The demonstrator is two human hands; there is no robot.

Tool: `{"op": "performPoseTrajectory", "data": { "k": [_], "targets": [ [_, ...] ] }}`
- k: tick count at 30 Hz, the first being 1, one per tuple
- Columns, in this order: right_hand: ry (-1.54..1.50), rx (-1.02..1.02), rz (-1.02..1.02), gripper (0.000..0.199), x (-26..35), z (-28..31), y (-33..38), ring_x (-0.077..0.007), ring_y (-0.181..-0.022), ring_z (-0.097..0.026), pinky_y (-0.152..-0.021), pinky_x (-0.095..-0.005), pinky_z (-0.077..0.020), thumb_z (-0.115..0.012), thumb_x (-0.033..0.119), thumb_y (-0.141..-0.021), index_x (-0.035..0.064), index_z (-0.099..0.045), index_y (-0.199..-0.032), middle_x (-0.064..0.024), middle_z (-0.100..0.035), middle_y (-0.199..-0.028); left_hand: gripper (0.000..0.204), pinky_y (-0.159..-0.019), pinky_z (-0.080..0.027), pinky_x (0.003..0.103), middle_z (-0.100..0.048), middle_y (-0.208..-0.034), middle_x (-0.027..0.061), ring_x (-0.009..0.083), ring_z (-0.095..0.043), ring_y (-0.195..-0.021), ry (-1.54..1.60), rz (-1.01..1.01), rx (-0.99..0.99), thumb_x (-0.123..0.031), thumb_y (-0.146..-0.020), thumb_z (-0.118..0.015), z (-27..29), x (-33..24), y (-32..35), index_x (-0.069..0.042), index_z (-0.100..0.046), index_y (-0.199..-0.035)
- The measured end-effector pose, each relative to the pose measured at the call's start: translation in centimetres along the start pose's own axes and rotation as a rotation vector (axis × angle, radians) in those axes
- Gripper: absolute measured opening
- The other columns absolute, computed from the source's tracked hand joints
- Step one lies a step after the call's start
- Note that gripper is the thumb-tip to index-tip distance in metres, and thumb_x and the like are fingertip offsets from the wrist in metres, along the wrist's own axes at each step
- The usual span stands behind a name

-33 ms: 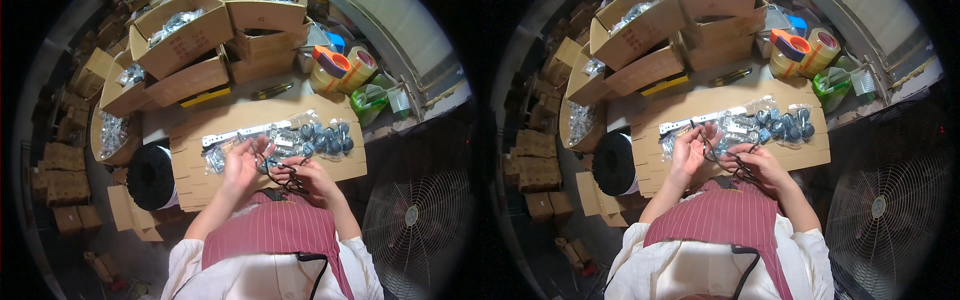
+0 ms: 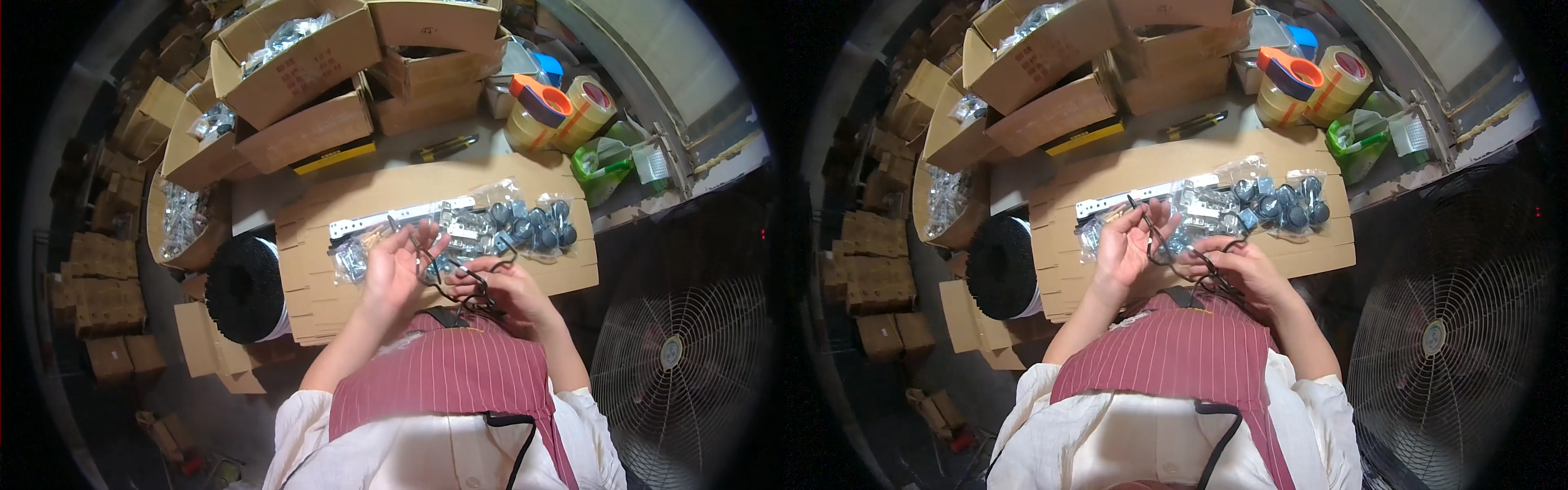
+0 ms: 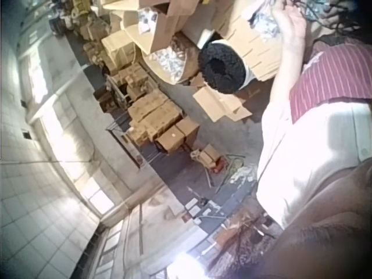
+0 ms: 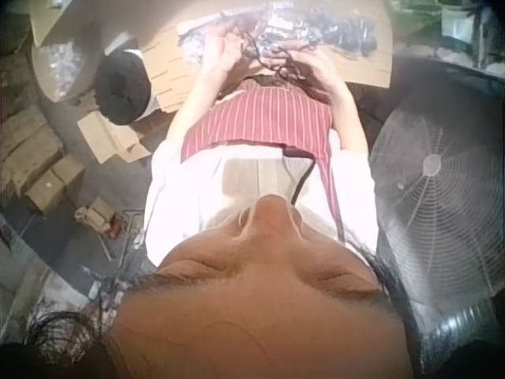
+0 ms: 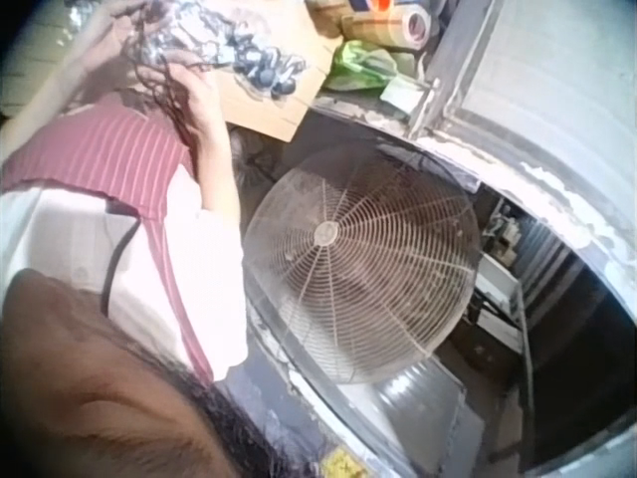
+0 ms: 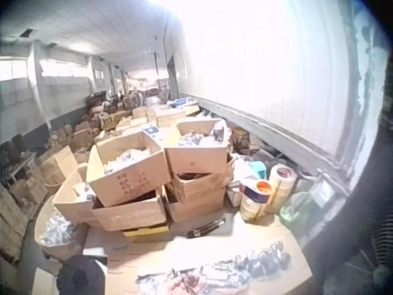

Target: The person gathers various metal and plastic furniture components including drawer slides, screws, and brackets from several cardboard boxes, places them into a larger cardboard box, and then closes the box.

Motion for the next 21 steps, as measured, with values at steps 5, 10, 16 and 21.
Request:
{"op": "performPoseTrajectory", "data": {
  "k": [5,10,16,21],
  "targets": [
    [0.157,-0.021,-0.102,0.02,-1.1,1.2,1.3,-0.0202,-0.083,-0.068,-0.07,-0.0304,-0.0557,-0.059,0.012,-0.096,-0.0014,-0.063,-0.111,-0.0158,-0.071,-0.099,0.018,-0.056,-0.051,0.027,-0.055,-0.084,0.0033,0.0141,-0.054,-0.07,0.34,0.29,0.143,-0.013,-0.107,-0.041,0.5,-0.8,-1.0,-0.001,-0.055,-0.107],
    [-0.027,-0.138,-0.049,0.013,-1.2,2.5,2.2,-0.0063,-0.046,-0.038,-0.039,-0.0195,-0.0285,-0.053,0.012,-0.094,0.0024,-0.06,-0.101,-0.0098,-0.063,-0.082,0.017,-0.036,-0.02,0.021,-0.043,-0.068,-0.004,0.0036,-0.031,-0.047,0.053,0.162,0.181,-0.017,-0.106,-0.046,-3.5,-0.6,1.4,-0.003,-0.056,-0.104],
    [0.161,-0.213,0.29,0.021,2.1,-0.9,2.0,-0.0037,-0.049,-0.036,-0.043,-0.0188,-0.0274,-0.051,0.012,-0.095,0.0034,-0.06,-0.112,-0.0035,-0.06,-0.081,0.018,-0.045,-0.026,0.019,-0.05,-0.067,-0.0091,0.0001,-0.038,-0.052,-1.229,-0.158,0.144,-0.022,-0.098,-0.069,-7.5,1.2,5.3,-0.006,-0.063,-0.099],
    [0.684,-0.083,0.54,0.034,1.3,-2.3,-0.5,-0.0181,-0.107,-0.063,-0.094,-0.0321,-0.0489,-0.048,0.011,-0.101,-0.0024,-0.058,-0.13,-0.0132,-0.068,-0.112,0.018,-0.07,-0.046,0.021,-0.063,-0.081,-0.0055,0.0027,-0.056,-0.077,-1.544,-0.165,0.139,-0.019,-0.097,-0.073,-9.0,2.0,5.3,-0.002,-0.069,-0.094]
  ]
}}
Point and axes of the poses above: each hand's wrist, its own y-axis away from the middle knuckle, its own z-axis out of the back of the hand, x = y × z, the point moved 1 cm from there along -y, towards the middle knuckle
